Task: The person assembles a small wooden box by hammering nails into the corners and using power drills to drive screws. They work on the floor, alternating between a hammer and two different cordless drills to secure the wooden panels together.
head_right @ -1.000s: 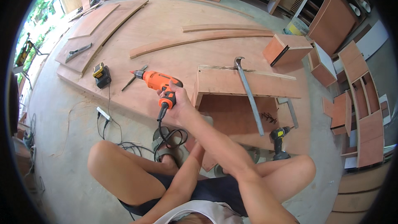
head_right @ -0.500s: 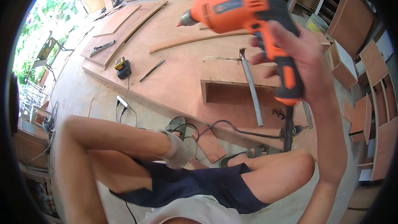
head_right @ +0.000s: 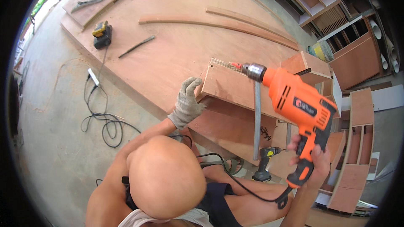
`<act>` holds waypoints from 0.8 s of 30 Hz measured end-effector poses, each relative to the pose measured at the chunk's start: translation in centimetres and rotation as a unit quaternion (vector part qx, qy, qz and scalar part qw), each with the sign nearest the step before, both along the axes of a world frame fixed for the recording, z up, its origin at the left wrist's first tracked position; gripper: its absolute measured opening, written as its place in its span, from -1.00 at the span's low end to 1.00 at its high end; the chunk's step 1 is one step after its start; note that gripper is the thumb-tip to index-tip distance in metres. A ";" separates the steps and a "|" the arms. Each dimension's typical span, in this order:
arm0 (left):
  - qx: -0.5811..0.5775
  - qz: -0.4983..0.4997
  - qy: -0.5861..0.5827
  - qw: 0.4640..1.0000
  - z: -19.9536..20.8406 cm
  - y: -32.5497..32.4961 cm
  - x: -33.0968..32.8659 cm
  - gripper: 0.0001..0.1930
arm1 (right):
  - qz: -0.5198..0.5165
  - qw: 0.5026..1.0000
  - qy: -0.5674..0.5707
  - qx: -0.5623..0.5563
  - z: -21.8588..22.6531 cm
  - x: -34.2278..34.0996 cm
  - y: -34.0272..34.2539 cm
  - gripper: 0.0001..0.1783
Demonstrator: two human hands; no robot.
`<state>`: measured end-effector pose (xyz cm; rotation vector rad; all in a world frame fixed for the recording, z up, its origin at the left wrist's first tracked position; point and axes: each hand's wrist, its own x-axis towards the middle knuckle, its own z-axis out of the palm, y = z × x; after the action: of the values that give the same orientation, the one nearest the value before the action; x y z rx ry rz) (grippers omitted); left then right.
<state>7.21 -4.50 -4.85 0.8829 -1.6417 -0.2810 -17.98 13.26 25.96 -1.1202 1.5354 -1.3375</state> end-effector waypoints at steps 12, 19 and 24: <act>0.069 0.009 0.081 0.994 1.9 -0.8 -1.7 -0.16 | -0.024 0.991 0.072 0.112 2.7 1.9 -2.6 -0.19; 0.030 0.007 0.046 0.998 1.9 -1.1 0.0 -0.25 | 0.035 0.940 0.288 0.181 9.0 5.7 -9.2 -0.07; 0.039 -0.062 -0.020 0.997 2.3 -1.2 0.2 -0.21 | 0.094 0.870 0.421 0.239 13.2 7.9 -13.1 0.00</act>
<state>7.41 -5.70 -2.55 0.8509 -1.7361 -0.4192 -10.03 0.20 39.18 -1.5530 2.1273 -0.2494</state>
